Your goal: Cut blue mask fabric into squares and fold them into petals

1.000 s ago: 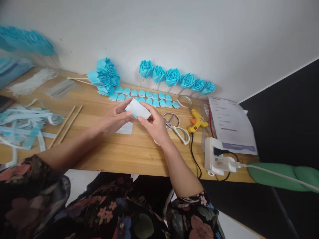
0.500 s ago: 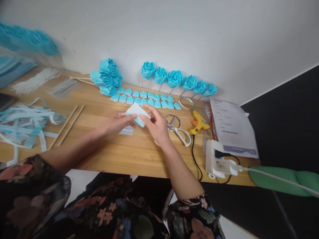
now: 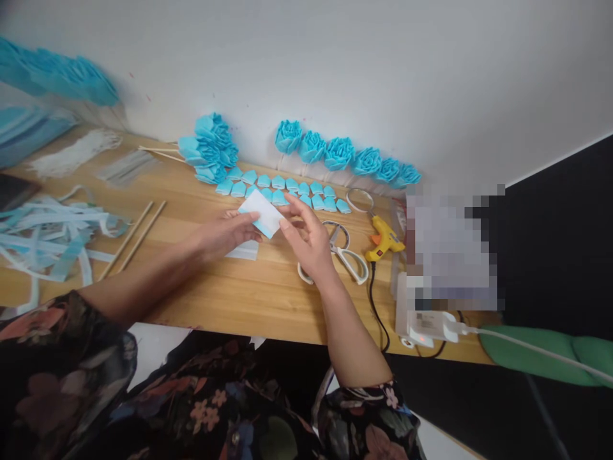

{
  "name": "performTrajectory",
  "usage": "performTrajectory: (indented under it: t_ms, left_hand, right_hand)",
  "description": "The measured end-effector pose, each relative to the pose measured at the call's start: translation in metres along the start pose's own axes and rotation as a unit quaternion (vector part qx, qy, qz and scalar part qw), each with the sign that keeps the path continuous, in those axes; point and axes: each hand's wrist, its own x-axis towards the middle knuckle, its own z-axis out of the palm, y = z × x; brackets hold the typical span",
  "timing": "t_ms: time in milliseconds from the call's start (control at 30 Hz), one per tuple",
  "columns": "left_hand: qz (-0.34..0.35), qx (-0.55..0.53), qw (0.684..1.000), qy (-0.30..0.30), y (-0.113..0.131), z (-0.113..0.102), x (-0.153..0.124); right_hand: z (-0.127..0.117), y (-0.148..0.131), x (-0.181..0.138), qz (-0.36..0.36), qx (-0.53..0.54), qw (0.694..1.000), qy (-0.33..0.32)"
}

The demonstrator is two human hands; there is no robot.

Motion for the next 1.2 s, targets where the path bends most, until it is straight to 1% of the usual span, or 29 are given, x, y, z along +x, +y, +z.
performTrajectory:
  t_ms: [100, 167, 233, 333, 467, 567, 600, 667, 767, 833, 900, 1000, 1100, 1200]
  left_hand:
    - [-0.004, 0.004, 1.000, 0.000, 0.001, 0.000, 0.000]
    - [-0.006, 0.031, 0.999, -0.006, 0.001, 0.000, -0.001]
    - [-0.018, 0.084, 0.996, -0.013, 0.000, 0.001, -0.001]
    - [-0.040, 0.168, 0.985, -0.013, 0.001, 0.003, -0.004]
    - [-0.061, 0.197, 0.979, -0.007, 0.005, 0.006, -0.006]
    - [-0.057, 0.174, 0.983, -0.009, 0.006, 0.006, -0.005]
    - [-0.052, 0.156, 0.986, -0.008, 0.006, 0.005, -0.004]
    - [-0.042, 0.110, 0.993, 0.000, 0.006, 0.004, -0.003]
    - [-0.035, 0.055, 0.998, 0.011, 0.008, 0.003, -0.003]
    - [-0.034, 0.036, 0.999, 0.011, 0.009, 0.003, -0.003]
    - [-0.036, 0.027, 0.999, 0.012, 0.009, 0.003, -0.004]
    - [-0.042, 0.023, 0.999, 0.012, 0.008, 0.003, -0.003]
    - [-0.041, 0.021, 0.999, 0.015, 0.007, 0.003, -0.003]
    - [-0.048, 0.022, 0.998, 0.024, 0.006, 0.003, -0.003]
  right_hand:
    - [-0.004, 0.000, 0.001, -0.026, 0.005, 0.999, -0.030]
    - [-0.004, 0.001, 0.002, -0.017, 0.018, 0.999, -0.036]
    - [-0.002, 0.003, 0.001, -0.001, 0.029, 0.999, -0.038]
    - [0.005, 0.006, -0.001, 0.020, 0.024, 0.999, -0.031]
    - [0.010, 0.008, -0.003, 0.034, 0.007, 0.999, -0.003]
    - [0.007, 0.006, -0.003, 0.025, 0.003, 1.000, -0.004]
    - [0.004, 0.004, -0.003, 0.010, -0.002, 1.000, -0.014]
    - [-0.001, -0.001, -0.002, -0.041, -0.030, 0.997, -0.053]
    - [-0.008, -0.007, 0.000, -0.130, -0.121, 0.976, -0.124]
    - [-0.009, -0.008, 0.001, -0.166, -0.182, 0.959, -0.140]
    - [-0.008, -0.006, 0.001, -0.188, -0.216, 0.948, -0.137]
    - [-0.005, -0.001, 0.002, -0.201, -0.230, 0.944, -0.121]
    - [-0.003, 0.001, 0.002, -0.187, -0.228, 0.949, -0.110]
    - [-0.002, 0.002, 0.003, -0.173, -0.214, 0.955, -0.113]
